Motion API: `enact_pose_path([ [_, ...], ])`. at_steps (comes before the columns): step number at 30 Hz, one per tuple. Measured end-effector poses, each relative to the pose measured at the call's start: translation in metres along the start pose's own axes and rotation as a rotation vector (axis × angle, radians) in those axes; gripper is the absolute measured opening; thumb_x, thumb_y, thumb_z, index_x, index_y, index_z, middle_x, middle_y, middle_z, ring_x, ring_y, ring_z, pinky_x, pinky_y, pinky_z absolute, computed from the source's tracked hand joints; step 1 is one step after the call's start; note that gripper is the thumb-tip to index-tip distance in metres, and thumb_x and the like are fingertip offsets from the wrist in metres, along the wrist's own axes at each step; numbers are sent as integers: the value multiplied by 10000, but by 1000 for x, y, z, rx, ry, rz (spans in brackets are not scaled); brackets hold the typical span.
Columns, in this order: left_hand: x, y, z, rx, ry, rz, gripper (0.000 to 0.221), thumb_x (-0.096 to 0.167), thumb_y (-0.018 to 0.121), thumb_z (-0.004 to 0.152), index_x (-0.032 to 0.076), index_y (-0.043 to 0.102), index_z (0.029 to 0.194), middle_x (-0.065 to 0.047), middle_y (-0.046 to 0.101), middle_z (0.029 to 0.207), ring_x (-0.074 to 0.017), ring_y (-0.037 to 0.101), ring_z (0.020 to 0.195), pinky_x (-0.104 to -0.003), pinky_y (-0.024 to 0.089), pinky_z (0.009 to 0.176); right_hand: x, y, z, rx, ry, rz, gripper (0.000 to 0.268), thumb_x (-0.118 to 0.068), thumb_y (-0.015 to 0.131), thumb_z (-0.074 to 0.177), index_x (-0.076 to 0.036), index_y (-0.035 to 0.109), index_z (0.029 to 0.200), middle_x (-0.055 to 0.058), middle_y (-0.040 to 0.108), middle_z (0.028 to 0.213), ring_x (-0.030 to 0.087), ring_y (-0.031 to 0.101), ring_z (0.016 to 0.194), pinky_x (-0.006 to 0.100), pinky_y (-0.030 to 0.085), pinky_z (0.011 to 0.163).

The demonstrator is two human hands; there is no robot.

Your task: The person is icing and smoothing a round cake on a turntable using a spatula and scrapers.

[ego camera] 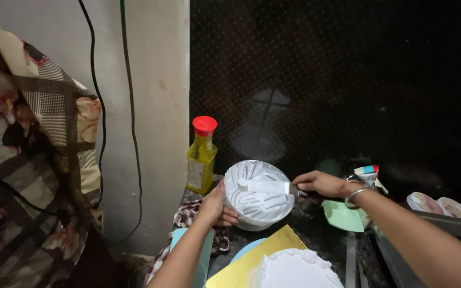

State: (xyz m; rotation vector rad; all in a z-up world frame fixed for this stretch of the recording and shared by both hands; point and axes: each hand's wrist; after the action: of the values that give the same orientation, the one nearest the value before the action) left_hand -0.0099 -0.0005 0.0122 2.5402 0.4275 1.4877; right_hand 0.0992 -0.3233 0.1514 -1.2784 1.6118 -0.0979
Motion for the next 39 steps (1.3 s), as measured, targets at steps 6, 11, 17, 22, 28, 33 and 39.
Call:
enact_pose_path([
  [6, 3, 9, -22, 34, 145, 122, 648, 254, 475, 1039, 505, 239, 1587, -217, 713, 711, -282, 654, 478, -410, 537, 429, -46, 41, 23, 191, 149, -351, 374, -246, 547, 1014, -117, 661, 1347, 79, 749, 991, 210, 713, 817, 351, 598, 731],
  [11, 3, 1, -22, 100, 237, 261, 664, 177, 460, 1008, 448, 298, 1592, -185, 728, 686, -259, 688, 481, -396, 574, 433, -20, 38, 49, 15, 2, -118, 373, -188, 528, 1021, -82, 647, 1359, 132, 784, 995, 229, 674, 850, 421, 541, 890],
  [17, 6, 1, -25, 57, 157, 221, 697, 136, 419, 994, 474, 298, 1592, -171, 722, 680, -267, 665, 469, -407, 550, 431, 14, 17, 65, 37, -185, -283, 358, -160, 581, 988, -54, 700, 1308, 13, 791, 1095, 83, 702, 991, 305, 505, 965],
  [22, -5, 1, -5, 27, 145, 122, 676, 170, 440, 1028, 511, 260, 1583, -229, 683, 683, -304, 634, 468, -444, 511, 432, -58, 53, 17, 43, 83, -497, 379, -192, 512, 1022, -119, 672, 1357, 72, 787, 1007, 138, 702, 877, 343, 536, 918],
  [28, -3, 1, -11, -54, 76, 33, 586, 321, 348, 1066, 588, 225, 1574, -222, 710, 725, -281, 666, 502, -407, 554, 470, -11, 16, 28, -147, -225, -121, 374, -165, 580, 996, -39, 678, 1334, 82, 791, 1029, 145, 707, 903, 288, 525, 971],
  [33, -36, -17, -12, 6, 155, 59, 526, 567, 335, 1025, 500, 316, 1546, -178, 683, 750, -291, 619, 437, -414, 472, 424, -56, 0, -56, -139, -109, -60, 376, -197, 596, 973, -69, 713, 1307, 70, 779, 1158, 150, 686, 1053, 321, 543, 929],
  [39, -106, -31, -164, 561, 472, 286, 371, 372, 588, 957, 110, 699, 1196, -55, 761, 844, -143, 714, 727, -285, 537, 674, -174, 54, -214, 42, -166, -1103, 406, -153, 619, 892, -333, 765, 1225, -59, 714, 1166, 152, 626, 1135, 351, 430, 1065],
])
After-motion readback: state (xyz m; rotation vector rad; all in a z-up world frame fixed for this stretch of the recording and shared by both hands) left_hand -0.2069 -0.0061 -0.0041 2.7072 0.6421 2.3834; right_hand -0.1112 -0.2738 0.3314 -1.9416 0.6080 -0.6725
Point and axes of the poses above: each hand's wrist, its own z-axis towards the middle knuckle, its own y-axis out of the palm, x = y × z
